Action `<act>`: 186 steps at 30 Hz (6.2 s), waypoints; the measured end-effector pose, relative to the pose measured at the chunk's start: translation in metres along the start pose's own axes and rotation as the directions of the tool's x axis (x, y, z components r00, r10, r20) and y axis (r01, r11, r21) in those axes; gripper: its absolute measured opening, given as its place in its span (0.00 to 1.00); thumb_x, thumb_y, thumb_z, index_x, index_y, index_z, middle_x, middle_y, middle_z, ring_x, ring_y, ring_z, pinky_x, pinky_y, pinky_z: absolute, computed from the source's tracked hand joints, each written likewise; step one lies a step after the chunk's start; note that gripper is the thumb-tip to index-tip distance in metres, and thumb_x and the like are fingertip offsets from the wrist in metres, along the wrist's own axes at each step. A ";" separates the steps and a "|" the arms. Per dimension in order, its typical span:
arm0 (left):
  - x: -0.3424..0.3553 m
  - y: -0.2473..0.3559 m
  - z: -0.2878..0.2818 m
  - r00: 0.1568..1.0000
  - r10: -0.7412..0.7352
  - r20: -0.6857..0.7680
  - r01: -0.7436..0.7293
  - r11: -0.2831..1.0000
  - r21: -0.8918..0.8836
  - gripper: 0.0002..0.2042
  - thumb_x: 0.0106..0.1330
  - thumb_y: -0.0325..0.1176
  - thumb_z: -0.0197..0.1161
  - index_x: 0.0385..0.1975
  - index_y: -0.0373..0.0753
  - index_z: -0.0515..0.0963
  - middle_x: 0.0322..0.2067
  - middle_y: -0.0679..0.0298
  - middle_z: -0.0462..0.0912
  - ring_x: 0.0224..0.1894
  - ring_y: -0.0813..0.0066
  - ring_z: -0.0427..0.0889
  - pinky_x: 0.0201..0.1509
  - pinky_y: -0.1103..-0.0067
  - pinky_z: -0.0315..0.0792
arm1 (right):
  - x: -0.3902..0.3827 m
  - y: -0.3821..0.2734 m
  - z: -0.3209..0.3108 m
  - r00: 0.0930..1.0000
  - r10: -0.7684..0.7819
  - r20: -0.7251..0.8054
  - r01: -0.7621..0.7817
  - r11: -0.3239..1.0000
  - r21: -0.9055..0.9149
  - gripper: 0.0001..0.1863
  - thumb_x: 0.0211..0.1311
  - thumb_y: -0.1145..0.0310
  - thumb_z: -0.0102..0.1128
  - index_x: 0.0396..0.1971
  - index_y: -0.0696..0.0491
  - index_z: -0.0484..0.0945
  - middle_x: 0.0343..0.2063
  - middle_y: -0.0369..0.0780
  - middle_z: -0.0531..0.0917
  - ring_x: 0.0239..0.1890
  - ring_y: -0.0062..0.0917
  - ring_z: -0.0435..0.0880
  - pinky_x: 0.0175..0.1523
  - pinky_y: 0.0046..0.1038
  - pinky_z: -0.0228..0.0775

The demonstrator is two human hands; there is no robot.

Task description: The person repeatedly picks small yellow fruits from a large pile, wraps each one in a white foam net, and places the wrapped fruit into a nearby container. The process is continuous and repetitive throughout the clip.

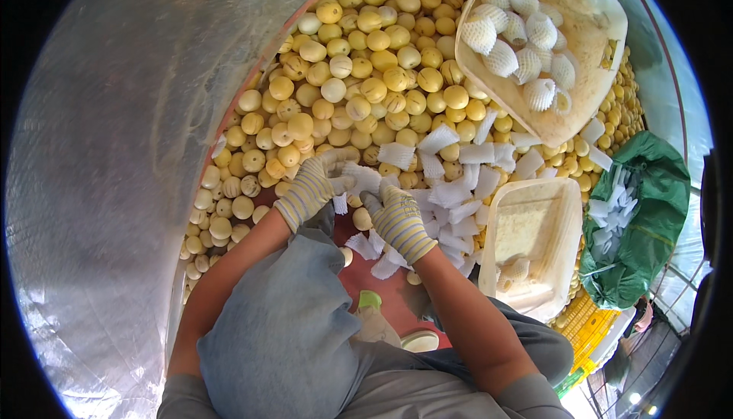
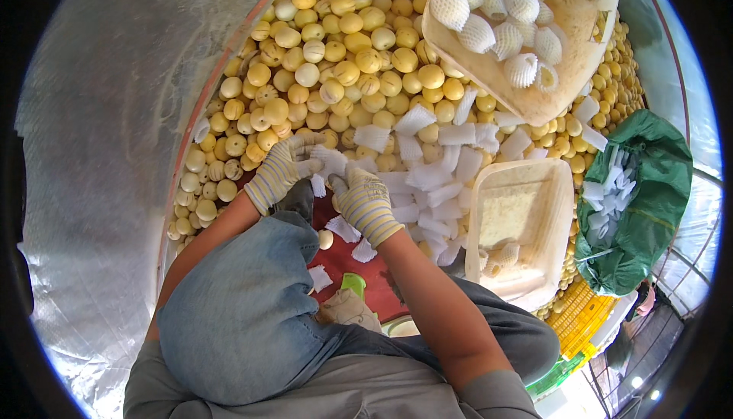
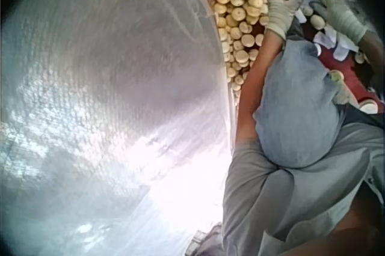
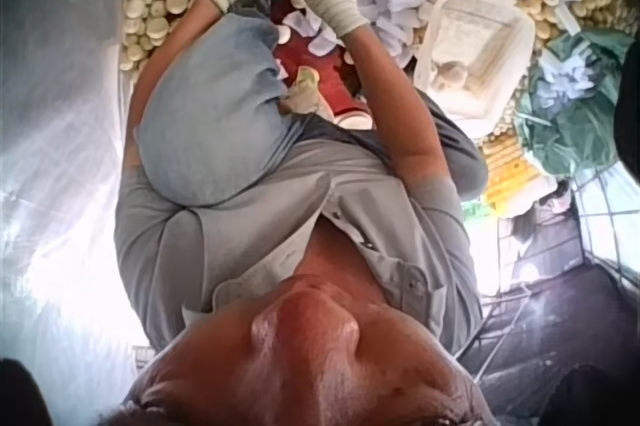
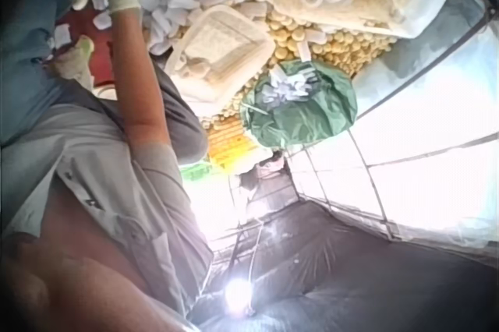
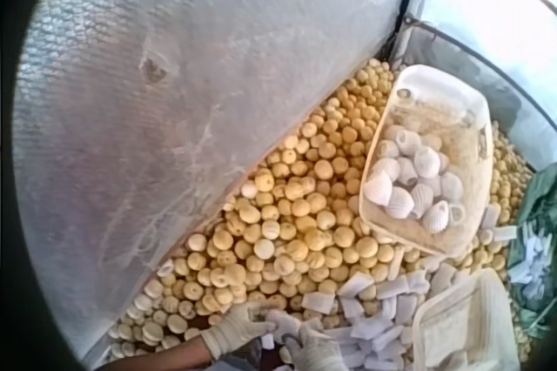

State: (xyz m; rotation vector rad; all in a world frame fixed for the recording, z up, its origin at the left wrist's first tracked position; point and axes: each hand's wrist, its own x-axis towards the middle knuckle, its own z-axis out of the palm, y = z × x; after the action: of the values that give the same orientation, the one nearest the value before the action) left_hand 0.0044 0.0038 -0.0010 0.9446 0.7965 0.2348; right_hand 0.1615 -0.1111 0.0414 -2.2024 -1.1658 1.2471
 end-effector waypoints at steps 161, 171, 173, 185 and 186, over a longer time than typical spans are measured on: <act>0.001 0.013 -0.005 0.995 -0.068 0.078 0.097 0.877 -0.471 0.31 0.63 0.35 0.66 0.66 0.39 0.64 0.53 0.64 0.76 0.54 0.74 0.77 0.52 0.69 0.80 | 0.173 -0.005 -0.099 0.865 -0.460 -0.201 0.246 0.737 -0.629 0.31 0.48 0.66 0.70 0.56 0.50 0.74 0.51 0.43 0.80 0.56 0.37 0.77 0.61 0.38 0.68; 0.003 -0.001 -0.005 0.984 -0.051 0.170 0.131 0.853 -0.505 0.38 0.59 0.49 0.72 0.66 0.42 0.62 0.56 0.63 0.75 0.55 0.71 0.78 0.53 0.70 0.79 | 0.025 -0.001 -0.005 0.879 -0.434 -0.200 0.458 0.883 0.097 0.32 0.45 0.64 0.74 0.52 0.59 0.73 0.49 0.48 0.78 0.56 0.39 0.76 0.62 0.37 0.68; -0.001 -0.002 -0.004 0.983 -0.044 0.179 0.132 0.845 -0.519 0.38 0.58 0.48 0.73 0.66 0.42 0.63 0.57 0.62 0.74 0.56 0.70 0.78 0.54 0.70 0.79 | 0.021 0.003 -0.006 0.900 -0.393 -0.190 0.427 0.883 0.194 0.31 0.49 0.65 0.72 0.53 0.59 0.73 0.50 0.47 0.78 0.56 0.36 0.76 0.62 0.36 0.67; -0.003 0.012 0.010 0.957 0.036 0.289 0.141 0.811 -0.568 0.42 0.53 0.45 0.77 0.67 0.41 0.63 0.57 0.60 0.74 0.59 0.65 0.75 0.61 0.70 0.74 | 0.023 0.009 -0.021 0.914 -0.292 0.281 -0.245 0.154 0.957 0.44 0.49 0.57 0.76 0.63 0.61 0.63 0.57 0.45 0.72 0.59 0.31 0.74 0.64 0.33 0.68; -0.003 0.014 0.011 0.955 0.043 0.292 0.135 0.815 -0.563 0.42 0.53 0.45 0.77 0.67 0.41 0.63 0.57 0.60 0.74 0.59 0.66 0.75 0.60 0.71 0.75 | 0.024 0.013 -0.021 0.936 -0.225 0.270 -0.222 0.216 0.951 0.42 0.49 0.59 0.75 0.61 0.61 0.65 0.55 0.45 0.74 0.56 0.31 0.76 0.61 0.33 0.70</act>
State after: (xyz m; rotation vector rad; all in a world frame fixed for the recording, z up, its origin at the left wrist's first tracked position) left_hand 0.0118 0.0040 0.0154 0.3614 0.4248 0.2669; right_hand 0.1915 -0.0986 0.0314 -0.9493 -0.1634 1.7314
